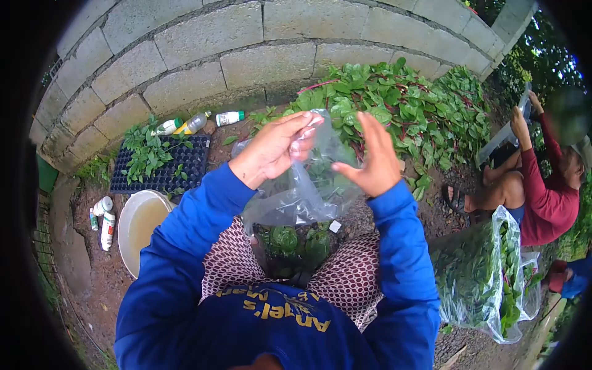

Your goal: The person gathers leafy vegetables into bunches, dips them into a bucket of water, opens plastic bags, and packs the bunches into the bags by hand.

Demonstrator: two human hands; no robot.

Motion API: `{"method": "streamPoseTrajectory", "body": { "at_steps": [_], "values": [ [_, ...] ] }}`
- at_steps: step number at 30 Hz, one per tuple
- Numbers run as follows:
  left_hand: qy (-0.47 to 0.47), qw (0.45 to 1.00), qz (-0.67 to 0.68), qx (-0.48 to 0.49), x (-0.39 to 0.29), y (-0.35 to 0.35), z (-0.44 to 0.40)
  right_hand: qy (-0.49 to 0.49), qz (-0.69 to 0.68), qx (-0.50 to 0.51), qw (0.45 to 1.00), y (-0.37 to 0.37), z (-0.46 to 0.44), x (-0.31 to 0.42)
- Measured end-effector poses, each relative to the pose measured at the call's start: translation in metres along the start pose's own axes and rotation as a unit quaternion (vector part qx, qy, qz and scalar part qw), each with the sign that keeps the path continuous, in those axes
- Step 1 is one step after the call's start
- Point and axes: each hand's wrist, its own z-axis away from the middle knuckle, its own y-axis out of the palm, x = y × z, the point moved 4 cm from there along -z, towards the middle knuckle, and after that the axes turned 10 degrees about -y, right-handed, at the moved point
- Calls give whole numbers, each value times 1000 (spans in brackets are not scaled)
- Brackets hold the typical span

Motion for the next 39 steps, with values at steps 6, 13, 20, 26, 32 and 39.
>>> {"method": "streamPoseTrajectory", "body": {
  "at_steps": [6, 13, 20, 26, 32, 39],
  "values": [
    [131, 856, -494, -77, 10, -2, 18, 260, -260, -2, 930, 90, 44, -110],
    [-116, 646, -673, -341, -27, -189, 33, 335, -702, 132, 614, -20, 73, -20],
    [-177, 980, -82, -46, -14, -142, 55, 455, -375, 151, 794, 2, 202, -123],
    [-6, 674, -657, -338, -30, -222, 64, 338, -643, -113, 678, -45, 161, -71],
    [-108, 986, 17, 129, 22, -217, 78, 442, -250, 264, 820, 10, 222, -162],
    [-113, 953, -131, -247, 95, -327, 67, 386, -601, 143, 685, 14, 156, -28]
  ]
}}
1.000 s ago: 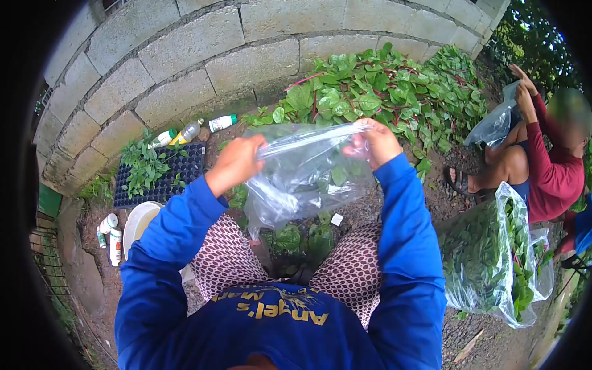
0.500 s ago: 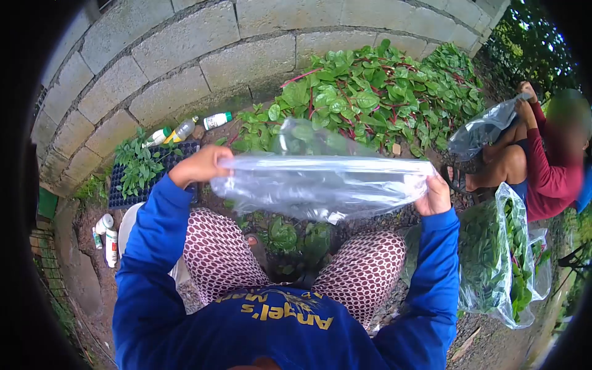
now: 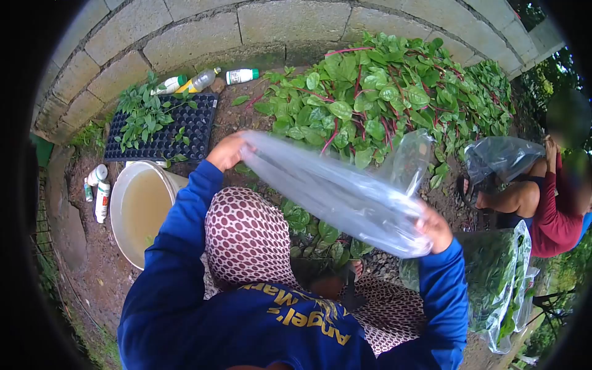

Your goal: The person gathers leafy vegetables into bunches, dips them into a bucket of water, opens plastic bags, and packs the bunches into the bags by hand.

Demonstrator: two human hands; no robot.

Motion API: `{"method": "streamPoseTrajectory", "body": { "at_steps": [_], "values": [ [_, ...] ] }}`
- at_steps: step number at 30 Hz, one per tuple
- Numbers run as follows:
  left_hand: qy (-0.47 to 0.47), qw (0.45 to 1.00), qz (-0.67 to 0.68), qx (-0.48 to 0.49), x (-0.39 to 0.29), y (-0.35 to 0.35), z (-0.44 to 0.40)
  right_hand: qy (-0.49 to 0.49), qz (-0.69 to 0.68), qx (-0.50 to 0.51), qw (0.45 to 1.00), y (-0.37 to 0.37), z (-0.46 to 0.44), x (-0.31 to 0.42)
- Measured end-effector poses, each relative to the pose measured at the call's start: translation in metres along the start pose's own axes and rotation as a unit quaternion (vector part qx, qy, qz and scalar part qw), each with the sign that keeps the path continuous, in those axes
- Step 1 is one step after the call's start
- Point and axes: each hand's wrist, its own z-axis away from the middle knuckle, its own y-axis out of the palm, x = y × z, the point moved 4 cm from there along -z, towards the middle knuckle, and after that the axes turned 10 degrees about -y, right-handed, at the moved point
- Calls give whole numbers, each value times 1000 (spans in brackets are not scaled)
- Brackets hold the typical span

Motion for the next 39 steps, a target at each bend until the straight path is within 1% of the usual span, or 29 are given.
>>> {"method": "streamPoseTrajectory", "body": {
  "at_steps": [1, 3, 4, 6, 8, 11, 12, 13, 14, 15, 16, 17, 18, 19, 20, 22, 23, 24, 25, 27, 28, 29, 30, 31, 32, 33, 35, 37, 39],
  "values": [
    [18, 968, 249, 10, 5, -12, -12, 57, 44, 35, 997, 7, 9, -20],
    [-11, 948, 272, 164, 4, 18, 5, 159, 152, 42, 975, -26, 34, -83],
    [-33, 917, 265, 295, 10, 33, 11, 114, 242, -70, 961, -84, 43, -102],
    [-3, 930, 18, 368, 36, 67, 24, 76, 227, -343, 909, -182, 67, -114],
    [23, 929, -295, 224, 52, 79, 14, -45, -72, -434, 897, -221, 73, -142],
    [-62, 864, -500, -6, 73, 33, -17, -43, -214, -292, 931, -100, 25, -132],
    [-5, 970, -241, -32, 86, 10, -26, 26, -98, -151, 983, -65, 21, -126],
    [48, 997, 36, -53, 101, -14, -27, 55, 35, 10, 998, -30, 18, -118],
    [71, 937, 332, 78, 105, -17, -22, 110, 133, 29, 985, -23, 18, -132],
    [-6, 967, 251, 51, 103, -7, -10, 168, 225, 48, 959, -20, 22, -148],
    [-81, 982, 166, 26, 83, 16, 11, 208, 528, -30, 823, -84, 35, -189],
    [-152, 985, 81, 1, 72, 36, 23, 93, 390, -253, 880, -171, 68, -252],
    [-177, 924, -329, 83, 71, 55, 21, 56, 182, -368, 910, -221, 86, -270],
    [-48, 935, -320, 142, 94, 62, 21, -16, -28, -478, 878, -269, 104, -286],
    [82, 929, -302, 197, 116, 67, 24, -11, -161, -490, 857, -238, 80, -262],
    [-17, 928, -346, 136, 117, 53, 26, 47, -198, -358, 911, -154, 32, -222],
    [-87, 863, -497, -19, 106, 30, 23, 78, -184, -252, 947, -109, 15, -198],
    [-54, 958, -264, -94, 126, -2, 13, 102, -144, -120, 977, -63, 2, -172],
    [-14, 987, -16, -162, 148, -35, 4, 120, -88, 18, 989, -19, -8, -147],
    [-21, 926, 373, -49, 151, -43, 3, 208, 81, 105, 969, -31, 1, -172],
    [-73, 940, 329, 42, 141, -18, 7, 251, 203, 60, 945, -93, 22, -222],
    [-115, 965, 233, 27, 99, 31, 58, 146, 406, -74, 899, -166, 36, -259],
    [-166, 981, 18, 104, 105, 41, 48, 156, 337, -263, 890, -244, 59, -297],
    [-103, 957, -73, 260, 79, 83, 62, 88, -109, -452, 881, -227, 46, -272],
    [-42, 920, -127, 368, 87, 104, 56, 46, -203, -481, 852, -223, 27, -264],
    [50, 937, -245, 243, 106, 68, 39, 46, -211, -449, 867, -205, 16, -253],
    [122, 861, -489, -69, 143, -6, 12, 88, -195, -296, 931, -130, -10, -210],
    [82, 956, -129, -250, 109, -14, 35, 110, -90, -33, 989, -32, -28, -149],
    [-59, 986, 156, 25, 134, -25, 18, 202, 70, 111, 970, 0, -23, -151]
  ]
}}
